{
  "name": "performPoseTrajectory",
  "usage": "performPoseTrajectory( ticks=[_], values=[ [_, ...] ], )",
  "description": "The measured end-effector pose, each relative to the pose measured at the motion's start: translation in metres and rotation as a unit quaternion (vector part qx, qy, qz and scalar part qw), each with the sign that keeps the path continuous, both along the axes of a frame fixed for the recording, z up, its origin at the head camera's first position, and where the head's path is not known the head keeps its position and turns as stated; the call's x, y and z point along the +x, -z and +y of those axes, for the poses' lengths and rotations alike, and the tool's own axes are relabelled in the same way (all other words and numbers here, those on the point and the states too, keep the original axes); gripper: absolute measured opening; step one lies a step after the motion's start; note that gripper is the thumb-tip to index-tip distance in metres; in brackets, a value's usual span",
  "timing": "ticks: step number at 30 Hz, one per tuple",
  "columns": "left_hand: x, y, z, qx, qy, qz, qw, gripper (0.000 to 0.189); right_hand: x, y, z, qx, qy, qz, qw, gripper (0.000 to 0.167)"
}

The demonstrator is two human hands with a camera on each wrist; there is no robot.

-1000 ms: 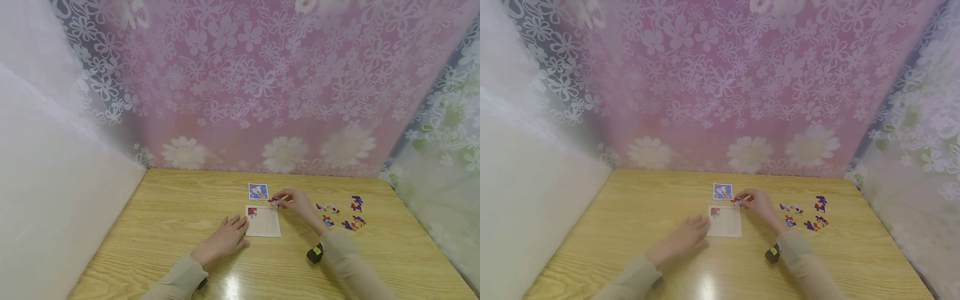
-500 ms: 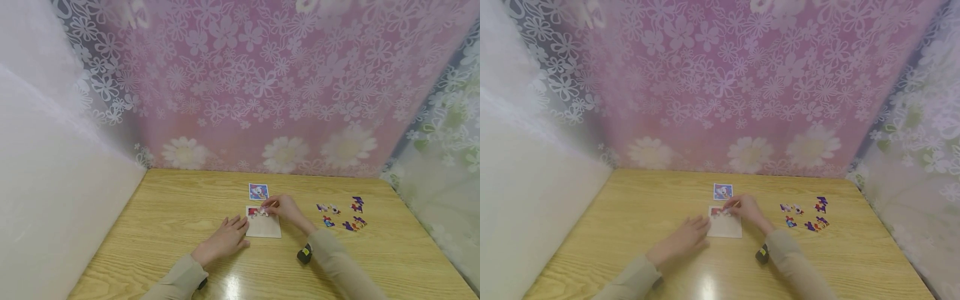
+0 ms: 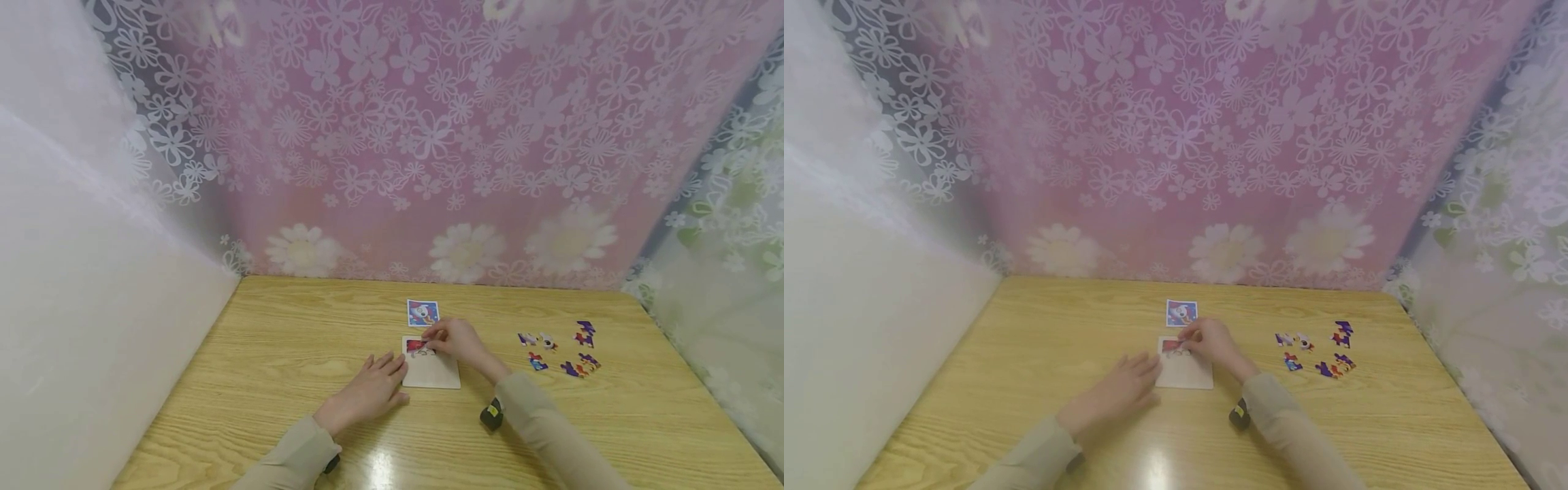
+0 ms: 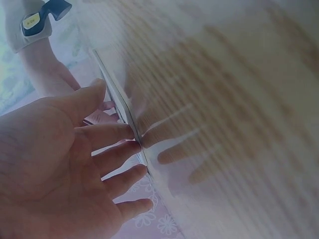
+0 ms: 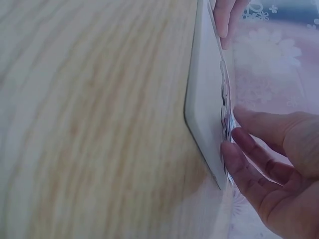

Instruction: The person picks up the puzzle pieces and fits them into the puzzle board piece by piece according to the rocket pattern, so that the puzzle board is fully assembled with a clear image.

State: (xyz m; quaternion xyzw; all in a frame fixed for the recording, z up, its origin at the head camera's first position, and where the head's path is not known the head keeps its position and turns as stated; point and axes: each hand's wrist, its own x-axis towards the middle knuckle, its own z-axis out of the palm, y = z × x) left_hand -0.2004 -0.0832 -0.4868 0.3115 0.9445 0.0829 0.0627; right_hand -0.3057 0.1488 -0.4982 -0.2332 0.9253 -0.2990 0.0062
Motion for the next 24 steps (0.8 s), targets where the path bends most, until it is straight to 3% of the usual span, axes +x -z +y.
performPoseTrajectory(
  ticks=[16,24],
  values=[
    [-0.0028,0.0051,0.0003,-0.002,0.001,0.005,1.0,0.063,0.0,-0.0014,-0.0077,0.038,0.046,-0.02,0.998,0.013],
    [-0.0059,0.0098,-0.0006,-0.003,-0.002,0.004,1.0,0.063,0.0012,-0.0016,-0.0075,0.013,0.05,-0.027,0.9983,0.007]
  ],
)
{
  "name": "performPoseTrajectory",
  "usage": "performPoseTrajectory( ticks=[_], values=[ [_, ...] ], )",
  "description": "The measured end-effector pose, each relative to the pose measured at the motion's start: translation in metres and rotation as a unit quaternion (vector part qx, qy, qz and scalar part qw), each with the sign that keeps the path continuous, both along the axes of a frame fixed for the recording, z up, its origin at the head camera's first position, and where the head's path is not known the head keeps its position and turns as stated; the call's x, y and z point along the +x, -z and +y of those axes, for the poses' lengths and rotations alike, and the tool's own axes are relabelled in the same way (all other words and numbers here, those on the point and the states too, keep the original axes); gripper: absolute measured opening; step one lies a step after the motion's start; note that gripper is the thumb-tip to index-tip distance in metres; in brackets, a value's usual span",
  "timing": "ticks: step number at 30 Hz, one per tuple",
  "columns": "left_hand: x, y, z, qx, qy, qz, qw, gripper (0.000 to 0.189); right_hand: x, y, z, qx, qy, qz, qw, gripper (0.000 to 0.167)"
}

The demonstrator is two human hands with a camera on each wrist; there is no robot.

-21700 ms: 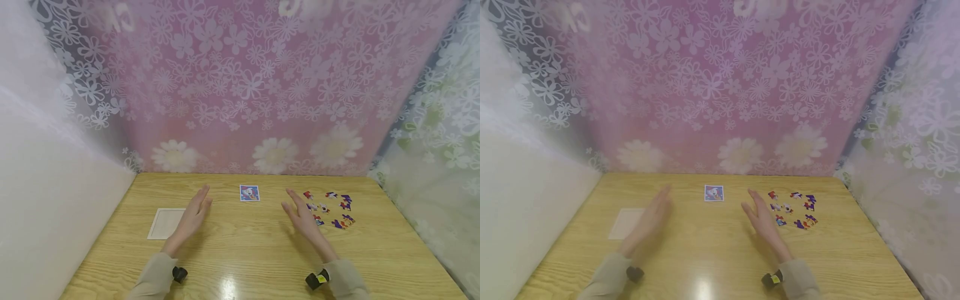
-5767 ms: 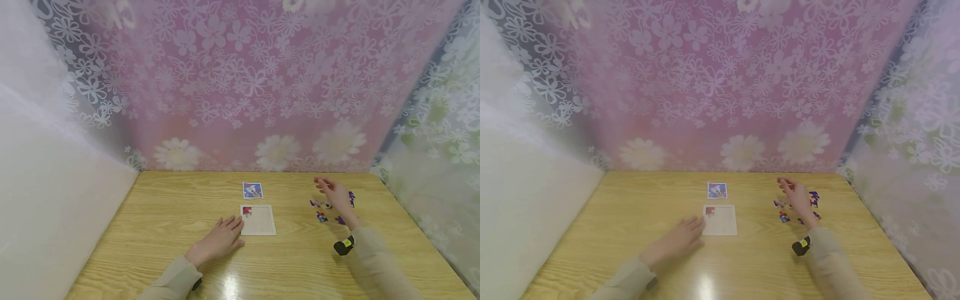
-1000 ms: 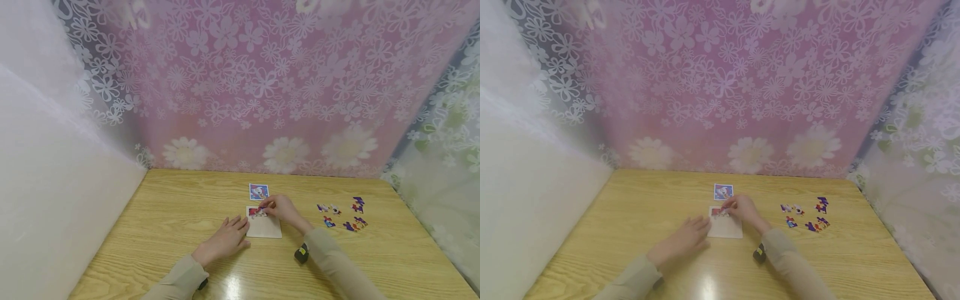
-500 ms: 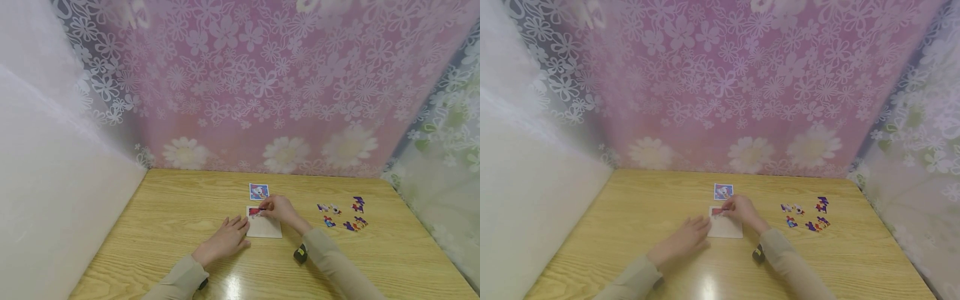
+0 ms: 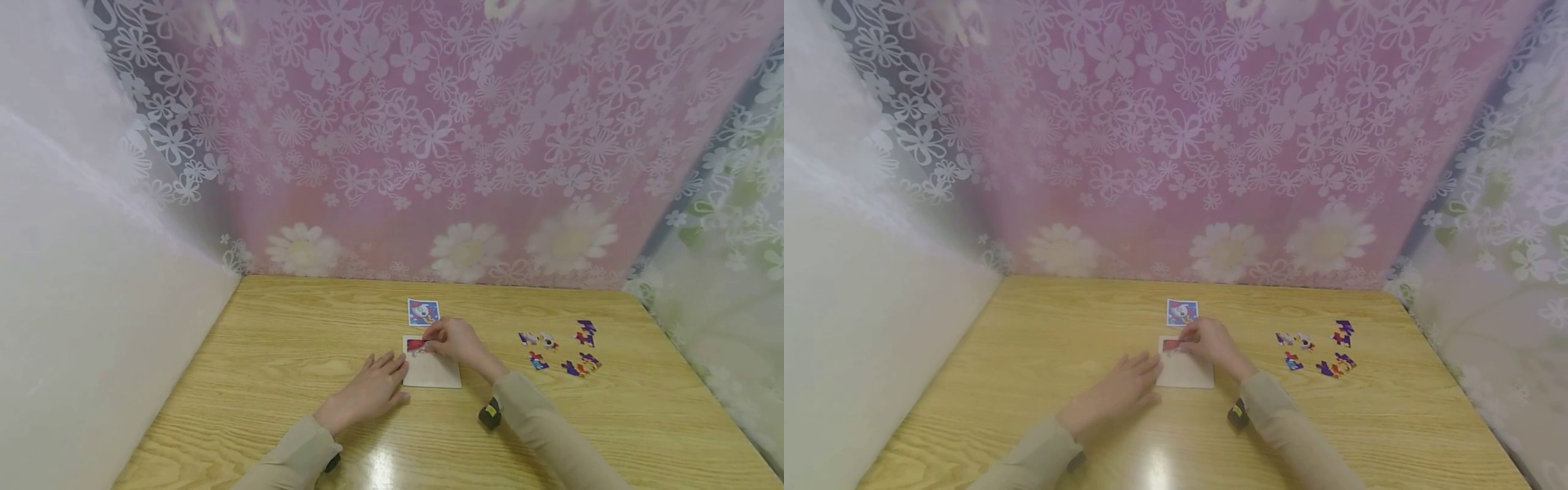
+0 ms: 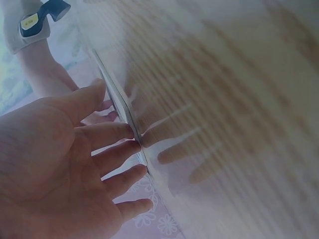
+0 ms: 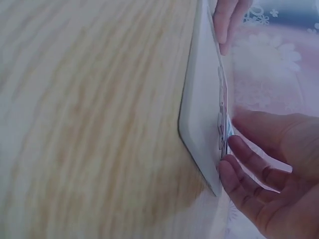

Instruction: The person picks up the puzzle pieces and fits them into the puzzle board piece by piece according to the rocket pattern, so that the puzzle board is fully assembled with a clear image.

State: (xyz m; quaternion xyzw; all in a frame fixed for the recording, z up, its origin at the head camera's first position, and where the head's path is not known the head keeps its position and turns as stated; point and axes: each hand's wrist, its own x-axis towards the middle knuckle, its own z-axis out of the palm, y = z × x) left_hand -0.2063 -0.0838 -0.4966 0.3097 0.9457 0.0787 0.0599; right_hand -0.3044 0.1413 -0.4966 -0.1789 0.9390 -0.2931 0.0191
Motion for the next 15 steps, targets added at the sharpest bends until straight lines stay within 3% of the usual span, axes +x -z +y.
performPoseTrajectory(
  ticks=[8,15],
  values=[
    [0.0,0.002,0.001,0.0,0.001,0.0,1.0,0.063,0.004,-0.003,0.013,-0.093,0.042,-0.006,0.9947,0.028],
    [-0.002,0.004,0.0,0.002,-0.002,-0.006,1.0,0.063,0.01,-0.005,0.027,-0.177,0.04,-0.028,0.983,0.033]
  ],
)
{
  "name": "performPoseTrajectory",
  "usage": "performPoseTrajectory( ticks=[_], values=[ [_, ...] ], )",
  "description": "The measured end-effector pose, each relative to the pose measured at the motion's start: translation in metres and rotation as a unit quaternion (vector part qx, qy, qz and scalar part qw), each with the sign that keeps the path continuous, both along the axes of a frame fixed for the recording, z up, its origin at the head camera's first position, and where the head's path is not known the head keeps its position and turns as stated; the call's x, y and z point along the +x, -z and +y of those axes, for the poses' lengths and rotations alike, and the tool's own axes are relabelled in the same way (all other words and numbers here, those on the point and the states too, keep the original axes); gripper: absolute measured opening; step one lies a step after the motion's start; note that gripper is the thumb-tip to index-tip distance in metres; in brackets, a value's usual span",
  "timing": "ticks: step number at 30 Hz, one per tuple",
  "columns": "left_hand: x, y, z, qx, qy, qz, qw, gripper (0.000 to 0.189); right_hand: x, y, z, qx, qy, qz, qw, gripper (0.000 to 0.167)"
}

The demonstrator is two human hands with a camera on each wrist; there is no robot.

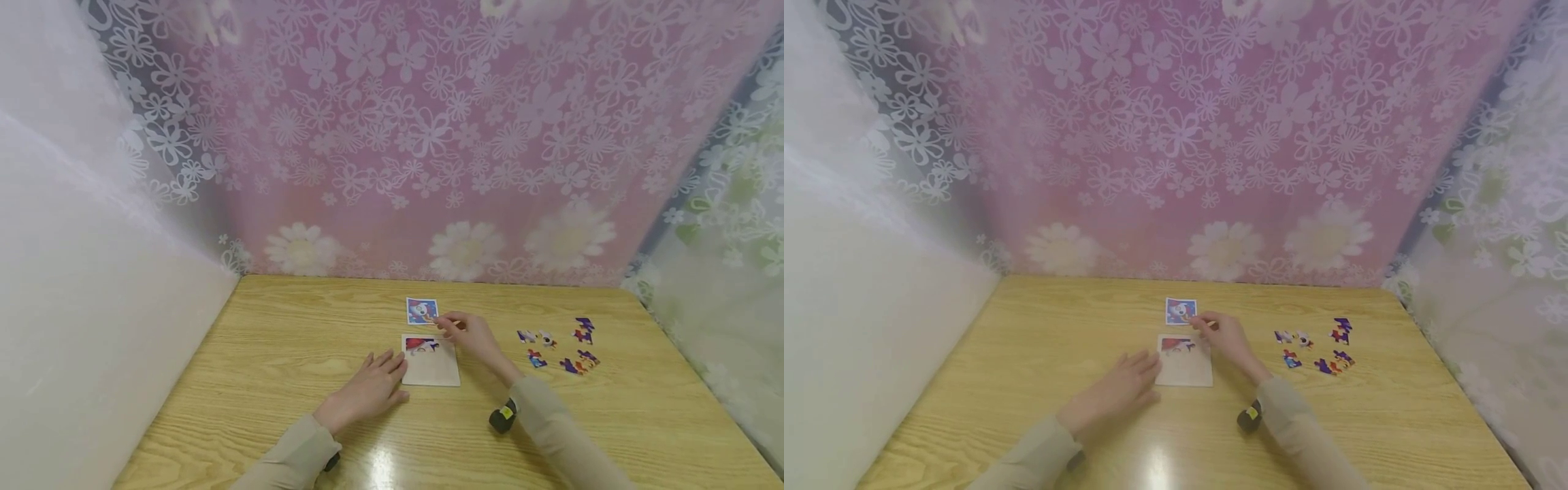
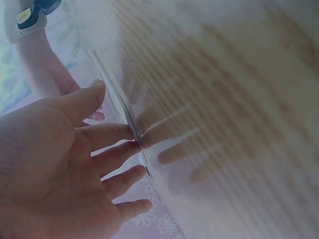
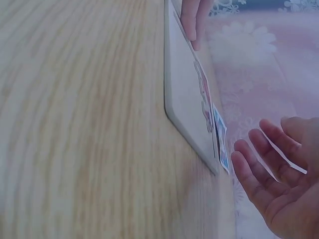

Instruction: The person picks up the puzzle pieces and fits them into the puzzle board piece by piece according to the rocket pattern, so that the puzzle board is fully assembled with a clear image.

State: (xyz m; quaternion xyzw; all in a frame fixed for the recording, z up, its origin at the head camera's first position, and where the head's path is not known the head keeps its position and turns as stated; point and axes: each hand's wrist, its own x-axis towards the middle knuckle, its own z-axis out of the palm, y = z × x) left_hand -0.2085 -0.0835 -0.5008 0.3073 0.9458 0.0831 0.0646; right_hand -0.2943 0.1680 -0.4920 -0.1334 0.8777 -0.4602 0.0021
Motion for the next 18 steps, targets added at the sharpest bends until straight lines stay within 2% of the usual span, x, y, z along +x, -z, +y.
performPoseTrajectory(
  ticks=[5,12,18],
  values=[
    [0.001,-0.001,0.0,0.003,-0.002,-0.003,1.0,0.063,0.001,0.002,0.015,-0.011,-0.002,0.017,0.9998,0.035],
    [0.002,-0.002,0.002,0.0,-0.002,-0.004,1.0,0.064,0.0,0.001,0.043,-0.03,0.025,0.017,0.9991,0.039],
    [0.004,-0.004,0.002,-0.003,0.0,-0.006,1.0,0.065,-0.002,0.001,0.076,-0.041,0.037,0.049,0.9973,0.038]
  ],
)
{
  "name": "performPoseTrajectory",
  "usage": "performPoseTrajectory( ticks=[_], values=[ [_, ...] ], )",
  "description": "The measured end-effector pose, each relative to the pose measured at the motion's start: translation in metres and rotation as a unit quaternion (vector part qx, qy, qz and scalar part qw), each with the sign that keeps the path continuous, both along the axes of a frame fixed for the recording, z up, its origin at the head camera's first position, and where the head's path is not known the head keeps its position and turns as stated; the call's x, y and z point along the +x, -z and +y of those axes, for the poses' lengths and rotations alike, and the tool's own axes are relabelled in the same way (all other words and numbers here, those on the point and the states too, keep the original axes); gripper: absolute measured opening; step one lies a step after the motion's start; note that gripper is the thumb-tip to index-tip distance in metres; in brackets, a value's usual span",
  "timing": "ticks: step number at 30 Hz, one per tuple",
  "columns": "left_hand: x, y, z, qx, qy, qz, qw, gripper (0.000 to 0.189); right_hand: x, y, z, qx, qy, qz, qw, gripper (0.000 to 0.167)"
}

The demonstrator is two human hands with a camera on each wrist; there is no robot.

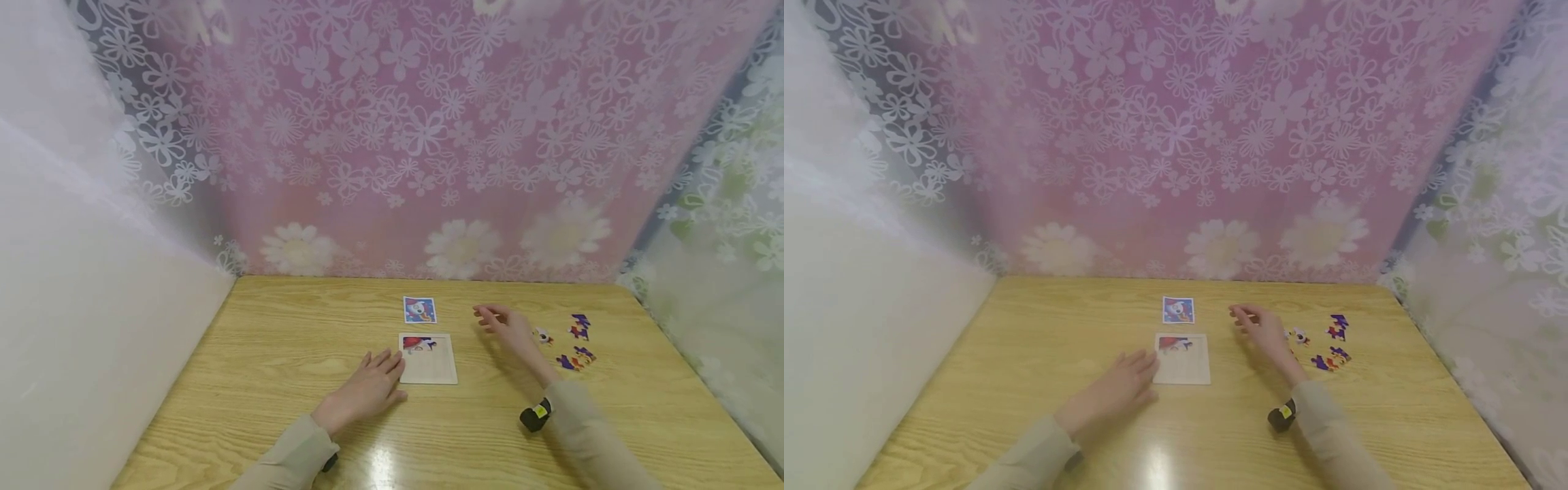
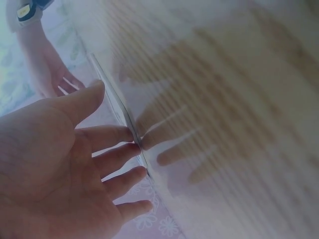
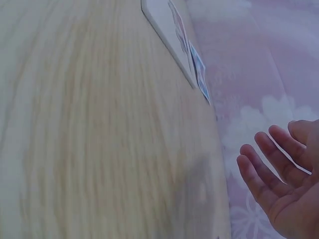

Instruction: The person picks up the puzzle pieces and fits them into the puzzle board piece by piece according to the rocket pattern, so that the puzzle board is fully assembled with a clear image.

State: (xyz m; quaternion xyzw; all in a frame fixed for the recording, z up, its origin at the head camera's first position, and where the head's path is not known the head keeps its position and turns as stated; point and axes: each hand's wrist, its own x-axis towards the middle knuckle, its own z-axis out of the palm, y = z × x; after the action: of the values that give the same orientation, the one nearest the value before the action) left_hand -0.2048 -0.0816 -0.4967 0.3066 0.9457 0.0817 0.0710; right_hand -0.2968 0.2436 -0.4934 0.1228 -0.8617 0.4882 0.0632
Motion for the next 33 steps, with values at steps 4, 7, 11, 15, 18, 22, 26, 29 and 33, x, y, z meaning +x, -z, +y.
performPoseTrajectory(
  ticks=[4,7,11,15,18,22,26,29,33],
  values=[
    [0.001,-0.001,0.0,0.002,0.002,0.002,1.0,0.064,0.002,-0.005,0.024,0.017,0.008,0.023,0.9996,0.039],
    [0.001,-0.001,-0.001,0.002,0.002,0.005,1.0,0.064,0.002,-0.009,0.043,0.032,0.019,0.03,0.9989,0.04],
    [0.003,-0.001,-0.001,0.007,0.001,0.003,1.0,0.065,0.001,-0.011,0.07,0.046,0.047,0.043,0.9969,0.041],
    [0.003,-0.003,0.0,0.013,0.001,0.001,0.9999,0.066,0.0,-0.014,0.096,0.079,0.082,0.056,0.992,0.042],
    [0.004,-0.003,0.0,0.013,0.001,0.001,0.9999,0.066,0.0,-0.016,0.114,0.106,0.103,0.054,0.9875,0.045],
    [0.004,-0.004,0.0,0.016,0.004,0.001,0.9999,0.065,-0.001,-0.018,0.135,0.128,0.125,0.044,0.9829,0.048],
    [0.004,-0.005,0.0,0.016,0.006,0.005,0.9998,0.065,-0.004,-0.014,0.153,0.15,0.137,0.038,0.9783,0.047],
    [0.004,-0.003,0.0,0.013,0.005,0.006,0.9999,0.066,-0.005,-0.012,0.163,0.183,0.142,0.037,0.9721,0.044],
    [0.003,-0.002,0.001,0.011,0.003,0.006,0.9999,0.066,-0.007,-0.01,0.173,0.223,0.135,0.033,0.9648,0.039]
  ],
)
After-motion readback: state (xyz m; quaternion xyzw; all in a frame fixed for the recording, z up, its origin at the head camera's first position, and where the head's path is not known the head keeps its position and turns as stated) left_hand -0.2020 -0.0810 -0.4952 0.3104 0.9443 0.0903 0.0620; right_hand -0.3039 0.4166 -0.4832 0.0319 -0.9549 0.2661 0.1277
